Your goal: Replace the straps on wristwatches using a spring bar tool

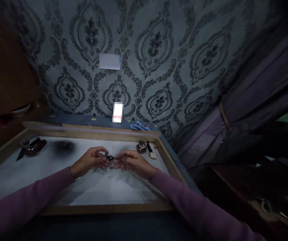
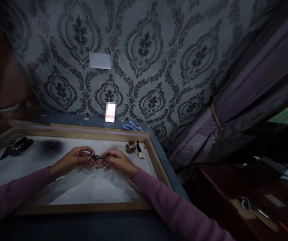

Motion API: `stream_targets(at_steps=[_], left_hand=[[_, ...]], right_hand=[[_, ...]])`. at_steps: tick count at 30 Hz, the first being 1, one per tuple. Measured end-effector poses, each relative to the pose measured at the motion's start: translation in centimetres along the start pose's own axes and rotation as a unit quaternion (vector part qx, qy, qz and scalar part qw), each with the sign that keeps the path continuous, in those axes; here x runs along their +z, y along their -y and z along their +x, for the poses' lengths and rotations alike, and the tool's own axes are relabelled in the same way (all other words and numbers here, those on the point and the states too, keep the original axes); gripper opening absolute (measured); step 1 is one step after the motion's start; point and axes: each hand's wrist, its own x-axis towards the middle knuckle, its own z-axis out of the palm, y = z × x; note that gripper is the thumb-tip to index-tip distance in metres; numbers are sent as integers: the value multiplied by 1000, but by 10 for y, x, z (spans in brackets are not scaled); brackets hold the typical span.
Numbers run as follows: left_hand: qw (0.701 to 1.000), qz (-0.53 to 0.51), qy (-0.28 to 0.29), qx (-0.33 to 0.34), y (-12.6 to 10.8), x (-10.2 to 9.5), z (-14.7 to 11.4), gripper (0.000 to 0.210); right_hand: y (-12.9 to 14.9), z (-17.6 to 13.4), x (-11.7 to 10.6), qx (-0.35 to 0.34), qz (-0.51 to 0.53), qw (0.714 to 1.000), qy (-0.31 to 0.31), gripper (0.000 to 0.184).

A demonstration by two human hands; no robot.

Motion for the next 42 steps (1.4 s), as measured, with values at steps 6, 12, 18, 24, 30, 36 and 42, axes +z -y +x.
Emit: stream_targets(at_steps=[6, 12, 18, 24, 30, 36, 42], left_hand=[[999, -28, 33, -4, -6, -4, 6, 40], [998, 48, 30, 9, -5, -12, 15, 40], [996, 86, 16, 32, -5, -20, 18, 29], [994, -78, 80, -15, 2, -20, 18, 29], [984, -148, 103, 2, 10, -20, 20, 19], [990, -91, 110, 10, 8, -17, 18, 27], [992, 28, 102, 68, 5, -13, 15, 35]], right_hand=[[2, 13, -7, -16, -23, 999, -46, 39], [-1, 37, -2, -35, -22, 996, -74, 36], [-3, 39, -4, -19, -9, 997, -74, 34], [-7, 36, -6, 18, 83, 995, -56, 33], [-22, 39, -7, 32, 111, 992, -45, 31], [-31, 39, -11, 25, 95, 995, -21, 27], [-32, 38, -11, 27, 72, 997, -3, 28]])
